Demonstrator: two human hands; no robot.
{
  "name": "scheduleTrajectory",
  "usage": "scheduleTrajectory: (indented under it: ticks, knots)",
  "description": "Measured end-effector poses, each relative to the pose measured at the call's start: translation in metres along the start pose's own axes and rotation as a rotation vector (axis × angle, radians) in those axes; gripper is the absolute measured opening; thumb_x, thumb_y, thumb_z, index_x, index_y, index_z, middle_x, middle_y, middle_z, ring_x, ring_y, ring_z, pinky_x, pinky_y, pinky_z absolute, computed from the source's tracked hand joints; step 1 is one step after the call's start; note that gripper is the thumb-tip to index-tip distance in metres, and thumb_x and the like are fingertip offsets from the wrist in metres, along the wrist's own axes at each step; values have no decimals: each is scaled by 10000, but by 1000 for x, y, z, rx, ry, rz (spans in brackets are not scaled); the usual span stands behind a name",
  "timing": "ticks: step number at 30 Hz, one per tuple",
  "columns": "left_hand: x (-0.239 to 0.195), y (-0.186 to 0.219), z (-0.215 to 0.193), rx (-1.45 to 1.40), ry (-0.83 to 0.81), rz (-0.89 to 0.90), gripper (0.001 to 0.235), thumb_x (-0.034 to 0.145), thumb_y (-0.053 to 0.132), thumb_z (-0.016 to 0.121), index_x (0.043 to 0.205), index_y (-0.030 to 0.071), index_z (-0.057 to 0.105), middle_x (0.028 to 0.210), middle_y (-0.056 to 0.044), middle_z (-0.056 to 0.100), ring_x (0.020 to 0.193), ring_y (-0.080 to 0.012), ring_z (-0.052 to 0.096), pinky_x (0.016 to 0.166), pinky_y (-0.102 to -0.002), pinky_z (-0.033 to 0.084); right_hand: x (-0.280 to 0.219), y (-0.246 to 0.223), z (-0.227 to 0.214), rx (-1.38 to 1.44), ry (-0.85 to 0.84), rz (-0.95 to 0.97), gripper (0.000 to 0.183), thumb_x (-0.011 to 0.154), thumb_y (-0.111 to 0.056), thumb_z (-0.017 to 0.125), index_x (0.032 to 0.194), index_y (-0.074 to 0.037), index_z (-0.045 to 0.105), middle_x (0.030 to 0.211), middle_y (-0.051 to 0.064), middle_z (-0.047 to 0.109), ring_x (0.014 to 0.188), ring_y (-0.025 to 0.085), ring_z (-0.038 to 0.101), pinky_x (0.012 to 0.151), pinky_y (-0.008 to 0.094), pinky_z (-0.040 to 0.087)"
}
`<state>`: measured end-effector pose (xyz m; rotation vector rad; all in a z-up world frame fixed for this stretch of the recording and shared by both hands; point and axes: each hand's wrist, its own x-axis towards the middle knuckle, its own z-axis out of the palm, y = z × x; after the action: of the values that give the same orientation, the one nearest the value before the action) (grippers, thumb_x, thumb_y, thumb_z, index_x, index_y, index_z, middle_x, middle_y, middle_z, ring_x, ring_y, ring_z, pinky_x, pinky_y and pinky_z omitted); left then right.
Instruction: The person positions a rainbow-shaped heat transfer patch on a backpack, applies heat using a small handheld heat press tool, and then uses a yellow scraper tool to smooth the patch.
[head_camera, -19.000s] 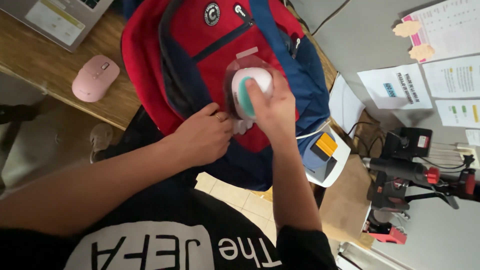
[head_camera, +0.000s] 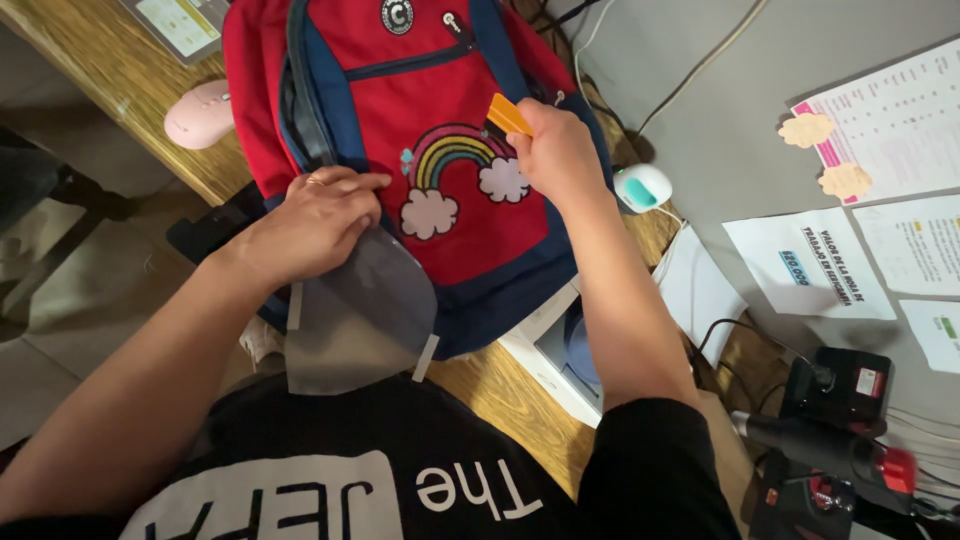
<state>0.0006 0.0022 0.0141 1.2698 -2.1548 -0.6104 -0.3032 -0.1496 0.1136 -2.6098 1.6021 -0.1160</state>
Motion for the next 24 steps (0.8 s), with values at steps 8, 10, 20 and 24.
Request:
scheduleTrajectory:
  ticks: [8, 10, 20, 24]
  knots:
    - [-1, -6, 7, 3, -11, -36, 68, 985, 260, 535, 971, 236, 596, 1455, -1, 610, 1339, -324, 518, 962, -585, 433, -1, -6, -3, -37, -26, -41, 123, 925, -204, 687, 1011, -117, 676, 832, 143, 722, 840, 423, 726, 735, 499, 616]
    - [-1, -5, 6, 10, -14, -40, 66, 986, 267, 535, 973, 241, 595, 1463, 12, 603, 1342, -315, 514, 968, -582, 433, 0, -4, 1, -34, -37, -54, 121, 922, -195, 686, 1003, -105, 673, 830, 155, 722, 834, 436, 723, 731, 511, 614]
    - [5, 14, -18, -25, -80, 16, 160, 1009, 153, 470, 971, 159, 626, 1513, -40, 569, 1380, -318, 466, 797, -598, 430, 0, 0, -6, 7, -89, -114, 167, 932, -120, 665, 887, -106, 505, 814, 111, 646, 744, 383, 639, 596, 471, 431]
    - [1, 0, -6, 18, 159, 222, 137, 980, 88, 496, 940, 137, 617, 1348, -145, 689, 1168, -342, 649, 973, -469, 479, 3, -5, 3, -58, -33, -206, 151, 953, -127, 680, 940, -64, 543, 828, 182, 639, 788, 478, 627, 627, 553, 446]
